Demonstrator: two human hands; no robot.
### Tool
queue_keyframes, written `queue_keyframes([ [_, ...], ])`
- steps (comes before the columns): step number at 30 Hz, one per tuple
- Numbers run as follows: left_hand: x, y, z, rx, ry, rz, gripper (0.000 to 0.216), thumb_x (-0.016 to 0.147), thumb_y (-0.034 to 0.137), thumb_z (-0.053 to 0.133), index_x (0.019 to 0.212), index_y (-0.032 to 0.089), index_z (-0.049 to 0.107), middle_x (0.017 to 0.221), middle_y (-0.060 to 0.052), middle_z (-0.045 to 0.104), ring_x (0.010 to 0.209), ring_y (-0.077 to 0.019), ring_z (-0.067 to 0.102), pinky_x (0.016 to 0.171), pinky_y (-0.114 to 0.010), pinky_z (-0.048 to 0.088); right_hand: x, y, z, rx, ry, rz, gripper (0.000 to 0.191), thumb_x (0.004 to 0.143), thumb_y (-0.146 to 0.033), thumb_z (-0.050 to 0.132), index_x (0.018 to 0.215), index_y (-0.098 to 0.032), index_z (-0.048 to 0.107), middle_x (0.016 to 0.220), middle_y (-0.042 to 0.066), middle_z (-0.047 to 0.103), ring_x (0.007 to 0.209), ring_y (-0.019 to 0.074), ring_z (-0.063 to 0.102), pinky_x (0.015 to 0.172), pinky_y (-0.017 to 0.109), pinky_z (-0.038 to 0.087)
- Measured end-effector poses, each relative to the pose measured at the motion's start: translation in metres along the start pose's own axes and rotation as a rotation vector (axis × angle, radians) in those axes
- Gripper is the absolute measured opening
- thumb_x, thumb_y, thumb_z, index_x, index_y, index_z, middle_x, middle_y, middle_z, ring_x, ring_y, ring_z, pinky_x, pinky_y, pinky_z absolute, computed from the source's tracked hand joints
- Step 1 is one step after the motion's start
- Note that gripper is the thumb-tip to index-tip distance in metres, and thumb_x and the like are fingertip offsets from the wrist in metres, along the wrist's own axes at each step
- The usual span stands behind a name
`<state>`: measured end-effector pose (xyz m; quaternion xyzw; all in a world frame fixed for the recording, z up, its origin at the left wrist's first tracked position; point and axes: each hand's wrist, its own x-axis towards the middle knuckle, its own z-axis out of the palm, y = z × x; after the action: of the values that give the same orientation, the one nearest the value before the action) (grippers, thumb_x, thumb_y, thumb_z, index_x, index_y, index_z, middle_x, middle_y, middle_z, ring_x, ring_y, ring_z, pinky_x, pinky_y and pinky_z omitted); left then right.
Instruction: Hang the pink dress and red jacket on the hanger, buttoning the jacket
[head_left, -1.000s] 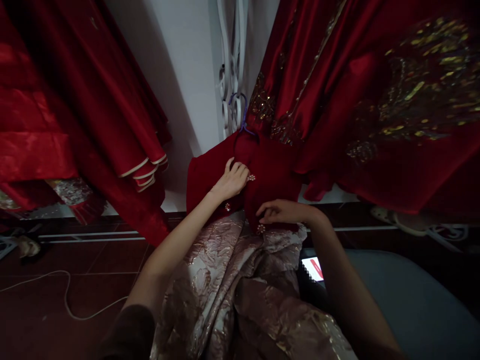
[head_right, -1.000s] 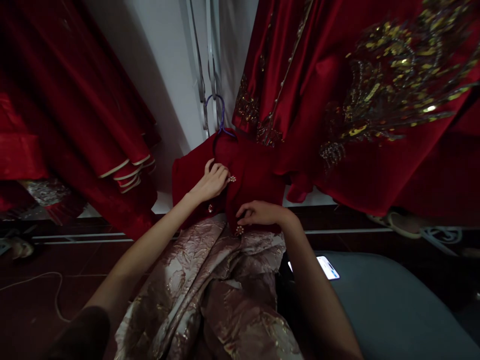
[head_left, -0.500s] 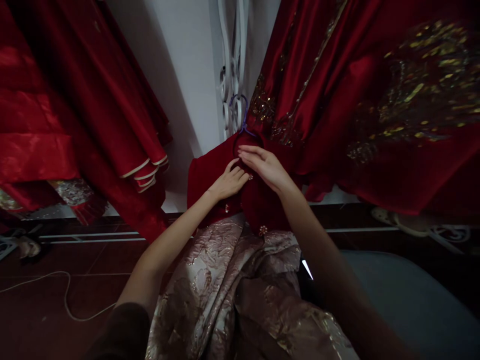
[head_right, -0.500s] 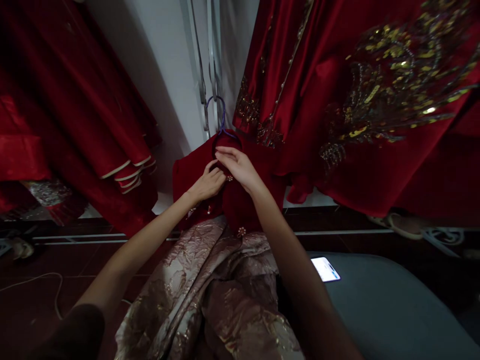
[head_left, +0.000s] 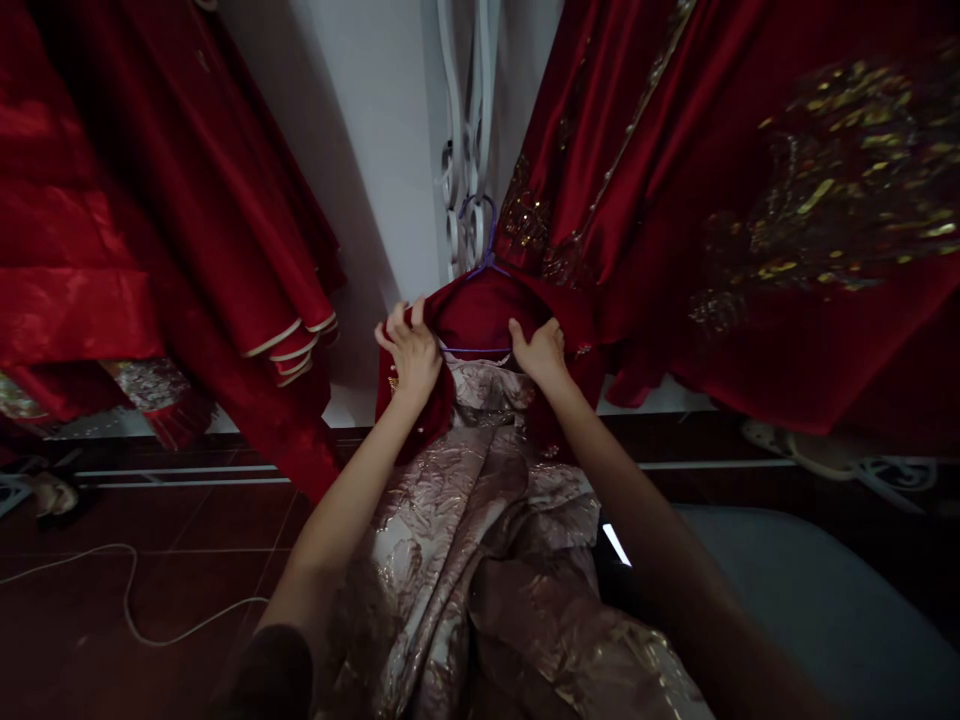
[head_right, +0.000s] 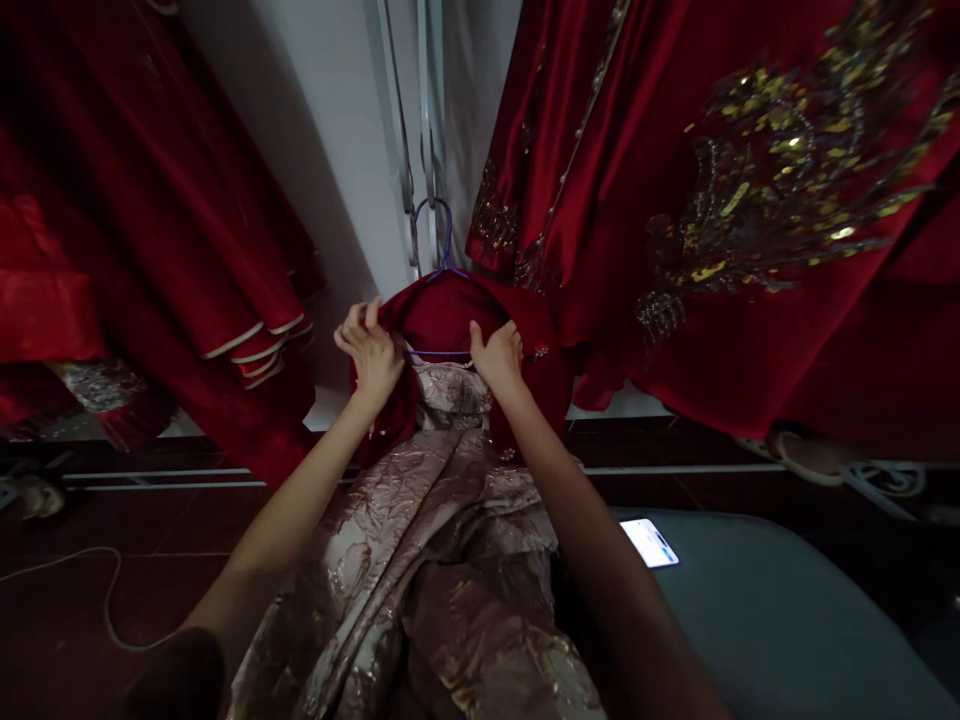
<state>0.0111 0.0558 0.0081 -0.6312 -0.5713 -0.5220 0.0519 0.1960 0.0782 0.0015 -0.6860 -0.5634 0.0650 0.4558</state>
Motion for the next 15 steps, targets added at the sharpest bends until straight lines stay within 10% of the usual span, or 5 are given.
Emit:
queue_keyframes([
  [4,0.008,-0.016,0.005,-0.046,0.046,-0.013,0.069,0.072,0.008,0.053,0.137,0.014,0.030,0.148,-0.019,0.019,0.138,-0.0326,0.019,0.109,-0.053,0.020,0.011,0.032,-0.002,-0.060,-0.033,-0.182,0.072,0.089,-0.058,0.024,0.130,0.001,0.034,0.134,0.029,0.040,0.128,0.0331,0.037,0.103,0.045,0.029],
  [15,0.054,-0.078,-0.012,-0.041,-0.188,-0.236,0.029,0.079,0.018,0.049,0.104,0.020,0.063,0.100,-0.008,0.068,0.099,-0.0244,0.062,0.084,-0.033,0.046,0.054,0.042,-0.055,-0.443,-0.076,-0.124,0.074,0.091,-0.057,0.013,0.107,-0.004,0.061,0.106,0.027,0.063,0.104,0.0347,0.058,0.088,0.046,0.042],
])
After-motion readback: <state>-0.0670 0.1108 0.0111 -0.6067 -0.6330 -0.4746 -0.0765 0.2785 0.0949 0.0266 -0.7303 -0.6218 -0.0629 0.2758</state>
